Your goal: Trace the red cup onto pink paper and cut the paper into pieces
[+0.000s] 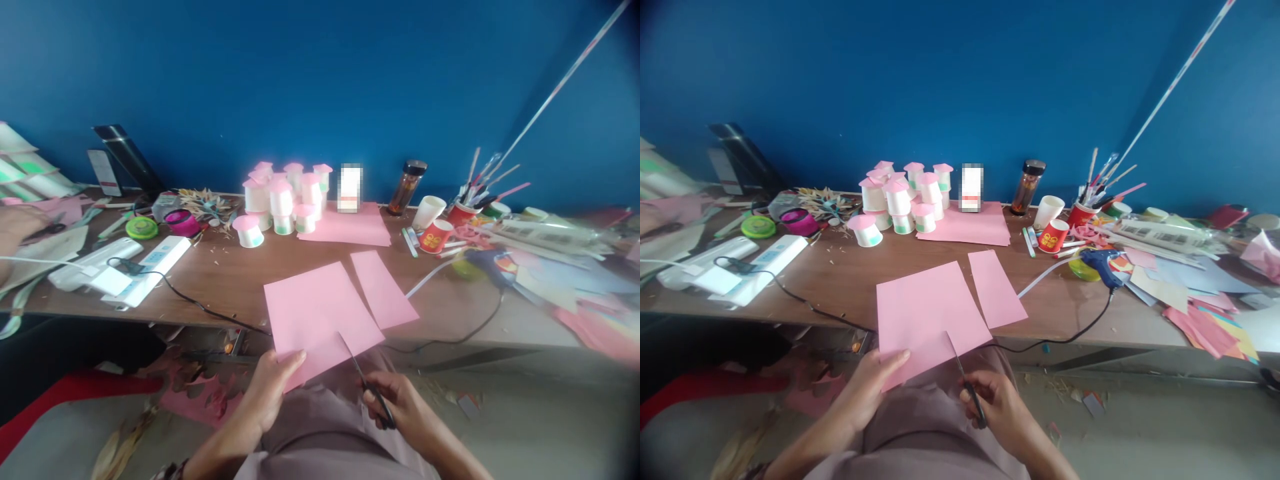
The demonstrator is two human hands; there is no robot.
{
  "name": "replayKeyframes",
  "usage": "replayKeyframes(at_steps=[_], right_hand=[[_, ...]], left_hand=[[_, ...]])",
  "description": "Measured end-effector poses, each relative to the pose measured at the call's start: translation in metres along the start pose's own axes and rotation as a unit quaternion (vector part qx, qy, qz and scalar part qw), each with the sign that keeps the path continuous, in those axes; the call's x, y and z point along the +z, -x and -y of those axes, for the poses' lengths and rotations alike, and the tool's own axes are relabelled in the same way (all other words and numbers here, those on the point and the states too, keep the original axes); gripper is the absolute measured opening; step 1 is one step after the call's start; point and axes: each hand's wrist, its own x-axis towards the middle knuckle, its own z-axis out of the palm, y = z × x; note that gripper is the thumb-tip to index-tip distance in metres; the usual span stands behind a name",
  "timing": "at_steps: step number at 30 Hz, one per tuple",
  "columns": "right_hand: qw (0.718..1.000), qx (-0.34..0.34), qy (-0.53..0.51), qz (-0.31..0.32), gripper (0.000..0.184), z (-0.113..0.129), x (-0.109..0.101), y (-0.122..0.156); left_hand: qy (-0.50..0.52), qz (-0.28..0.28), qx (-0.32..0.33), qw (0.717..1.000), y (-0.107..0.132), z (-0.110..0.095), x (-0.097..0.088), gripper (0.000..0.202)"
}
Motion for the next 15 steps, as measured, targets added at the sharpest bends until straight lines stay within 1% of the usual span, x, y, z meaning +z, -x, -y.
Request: replayKeyframes(at_steps=[4, 7, 10, 13, 15], right_hand=[[1.000, 0.007, 0.004, -0.001, 0.052, -0.0035, -0.0017, -0.0004], [1.000, -0.011, 0.010, 0.027, 0.053, -0.0028, -0.0046, 0.0012], [0.998, -0.028, 0.010, 0.048, 0.054, -0.0008, -0.0063, 0.0017], [0.998, -0.034, 0.014, 0.051, 0.054, 0.0000, -0.0062, 0.0006], [0.998, -0.034, 0.016, 0.048, 0.054, -0.0003, -0.0056, 0.0004]], left_hand=[[-0.010, 0.002, 0.000, 1.000, -0.0002, 0.0009, -0.0014, 0.034], [-0.024, -0.005, 0.003, 1.000, 0.0010, 0.0005, -0.0016, 0.035], [-0.059, -0.012, 0.008, 0.998, 0.0023, 0.0021, -0.0023, 0.033], [-0.089, -0.028, 0.013, 0.996, 0.0039, 0.0050, -0.0030, 0.035], [-0.092, -0.029, 0.016, 0.995, 0.0053, 0.0050, -0.0032, 0.037]])
